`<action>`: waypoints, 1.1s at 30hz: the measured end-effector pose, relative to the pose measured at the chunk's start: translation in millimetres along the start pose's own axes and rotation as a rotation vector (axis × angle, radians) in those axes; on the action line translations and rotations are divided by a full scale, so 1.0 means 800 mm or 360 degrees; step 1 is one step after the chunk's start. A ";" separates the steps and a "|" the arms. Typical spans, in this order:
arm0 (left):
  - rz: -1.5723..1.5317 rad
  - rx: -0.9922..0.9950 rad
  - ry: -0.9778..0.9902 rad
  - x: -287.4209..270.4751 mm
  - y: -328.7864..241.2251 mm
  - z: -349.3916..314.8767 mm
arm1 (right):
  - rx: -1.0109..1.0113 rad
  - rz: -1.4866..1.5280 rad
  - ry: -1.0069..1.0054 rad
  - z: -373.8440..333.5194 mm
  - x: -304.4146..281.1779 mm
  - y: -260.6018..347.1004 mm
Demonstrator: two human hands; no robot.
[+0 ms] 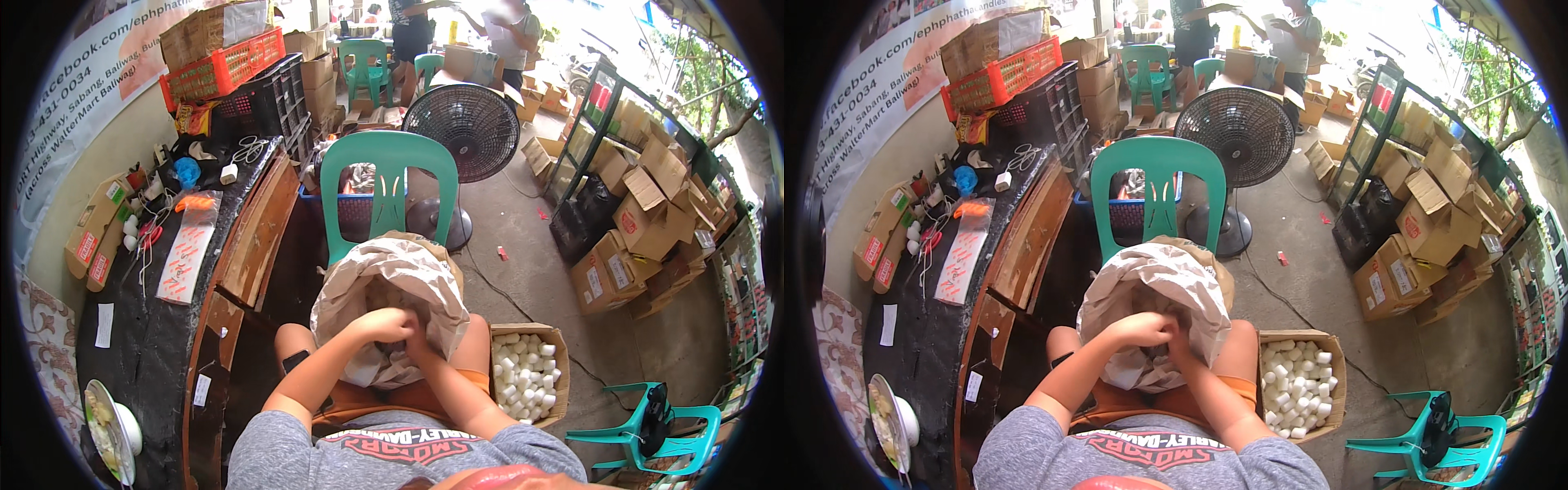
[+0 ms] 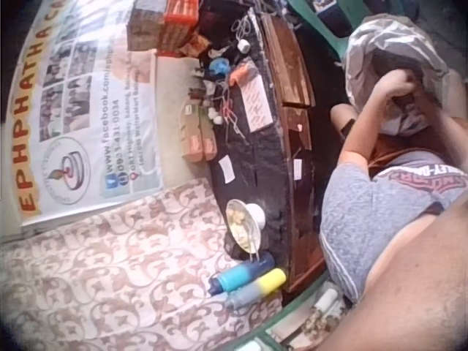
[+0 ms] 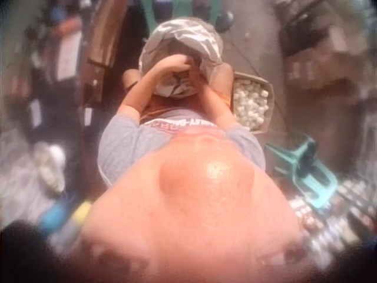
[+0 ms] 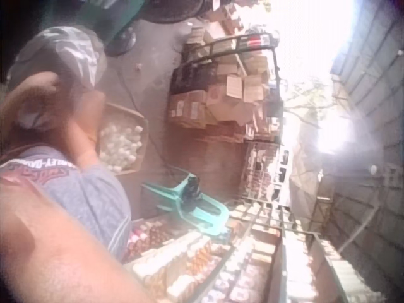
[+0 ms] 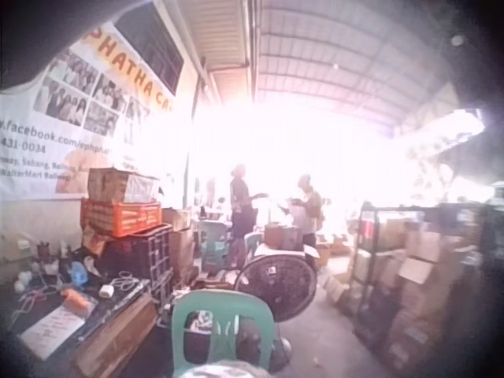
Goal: The person sits on a chair and repeatedly reaches into a large open bag on their lap, pulling out small white items and placing them into a nearby cardboard box. The person continues this sorting action throughout the clip.
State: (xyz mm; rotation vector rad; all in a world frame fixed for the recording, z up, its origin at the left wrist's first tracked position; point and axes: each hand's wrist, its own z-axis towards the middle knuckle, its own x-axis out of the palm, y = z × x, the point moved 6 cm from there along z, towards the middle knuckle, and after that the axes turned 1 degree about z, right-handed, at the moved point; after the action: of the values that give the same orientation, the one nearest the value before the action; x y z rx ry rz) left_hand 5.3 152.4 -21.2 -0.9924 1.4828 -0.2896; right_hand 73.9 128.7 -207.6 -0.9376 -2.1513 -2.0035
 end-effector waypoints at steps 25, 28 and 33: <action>0.0336 -0.0334 -0.1270 -0.012 0.176 0.040 | -0.0070 -0.0287 -0.0448 -0.002 0.014 0.048; 0.0269 -0.0293 -0.1263 -0.015 0.168 0.038 | -0.0079 -0.0338 -0.0460 0.002 0.012 0.041; 0.0416 -0.0159 -0.1055 -0.061 0.048 0.000 | 0.0072 -0.0033 -0.0521 0.009 0.000 0.022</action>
State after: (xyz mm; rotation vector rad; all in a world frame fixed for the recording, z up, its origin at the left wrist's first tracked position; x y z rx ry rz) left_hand -16.5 210.3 -14.2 -0.8467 1.0013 0.2862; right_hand 84.4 134.7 -193.5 -1.3222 -2.3599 -1.9135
